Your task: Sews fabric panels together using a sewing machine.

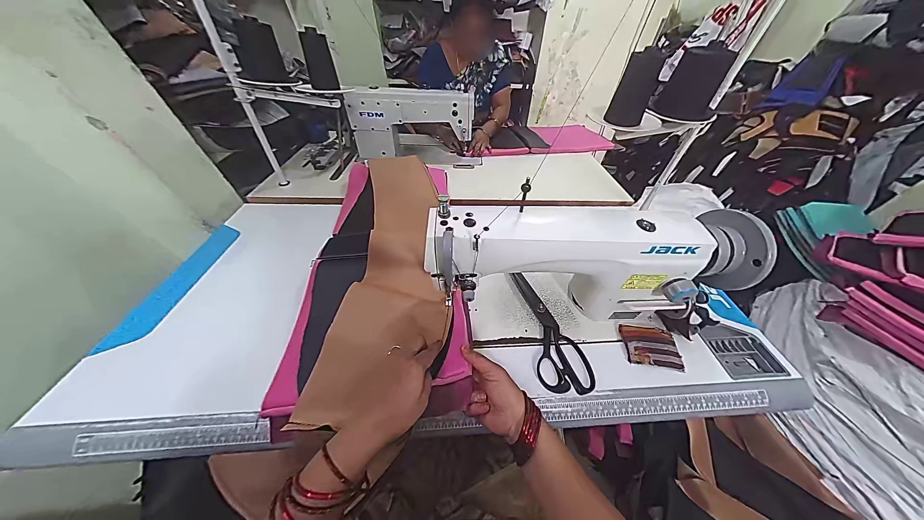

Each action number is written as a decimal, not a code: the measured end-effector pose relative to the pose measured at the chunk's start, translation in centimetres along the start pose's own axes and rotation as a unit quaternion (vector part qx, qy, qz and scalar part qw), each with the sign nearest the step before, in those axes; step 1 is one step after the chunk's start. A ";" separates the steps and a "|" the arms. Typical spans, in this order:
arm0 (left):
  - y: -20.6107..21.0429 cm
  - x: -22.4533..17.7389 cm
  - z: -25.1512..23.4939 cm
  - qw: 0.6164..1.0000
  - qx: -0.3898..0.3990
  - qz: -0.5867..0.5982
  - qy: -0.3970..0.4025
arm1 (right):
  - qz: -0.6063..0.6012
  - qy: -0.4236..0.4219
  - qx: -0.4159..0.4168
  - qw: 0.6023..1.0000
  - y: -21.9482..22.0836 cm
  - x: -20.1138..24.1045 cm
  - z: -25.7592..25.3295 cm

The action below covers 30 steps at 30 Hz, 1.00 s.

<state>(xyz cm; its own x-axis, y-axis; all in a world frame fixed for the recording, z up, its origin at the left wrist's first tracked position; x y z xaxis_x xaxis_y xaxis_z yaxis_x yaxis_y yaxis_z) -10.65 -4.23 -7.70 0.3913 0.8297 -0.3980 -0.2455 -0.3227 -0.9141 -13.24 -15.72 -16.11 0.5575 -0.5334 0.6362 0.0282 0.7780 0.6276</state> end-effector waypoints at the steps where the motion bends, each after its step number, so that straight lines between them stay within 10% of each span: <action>1: 0.1 0.0 0.0 1.000 -0.006 0.002 0.007 | 0.113 -0.038 -0.059 0.991 -0.5 0.7 0.4; 4: 0.9 -0.1 0.5 0.999 -0.025 0.006 0.030 | 0.499 -0.149 -0.159 0.839 -1.3 3.4 2.2; 9: 2.3 -0.6 1.0 0.982 -0.156 -0.028 0.106 | 0.601 -0.298 -0.270 0.690 -1.5 5.4 5.1; 14: 2.9 -0.3 1.5 0.966 -0.212 -0.077 0.126 | 0.596 -0.470 -0.196 0.621 1.4 5.6 3.7; 23: 3.5 -0.7 1.6 0.950 -0.252 -0.125 0.136 | 0.726 -0.450 -0.178 0.489 3.1 2.8 -0.4; 30: 3.3 -0.8 0.7 0.960 -0.224 -0.119 0.122 | 0.766 -0.375 -0.174 0.492 3.6 3.6 -0.9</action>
<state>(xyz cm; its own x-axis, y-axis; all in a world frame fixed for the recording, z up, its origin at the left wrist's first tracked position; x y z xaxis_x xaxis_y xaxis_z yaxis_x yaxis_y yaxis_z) -12.43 -5.62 -10.32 0.5981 0.7908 -0.1301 0.2606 -0.3454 -0.9016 -10.37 -14.51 -11.97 -0.3143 0.8967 0.3118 0.2653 0.3983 -0.8781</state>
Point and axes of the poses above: each hand's wrist, its own z-axis away from the middle knuckle, its own y-axis out of the palm, x = y × z, the point moved 7 cm from there along -z, towards the middle knuckle, and after that the axes turned 3 degrees about -x, right-handed, at the moved point
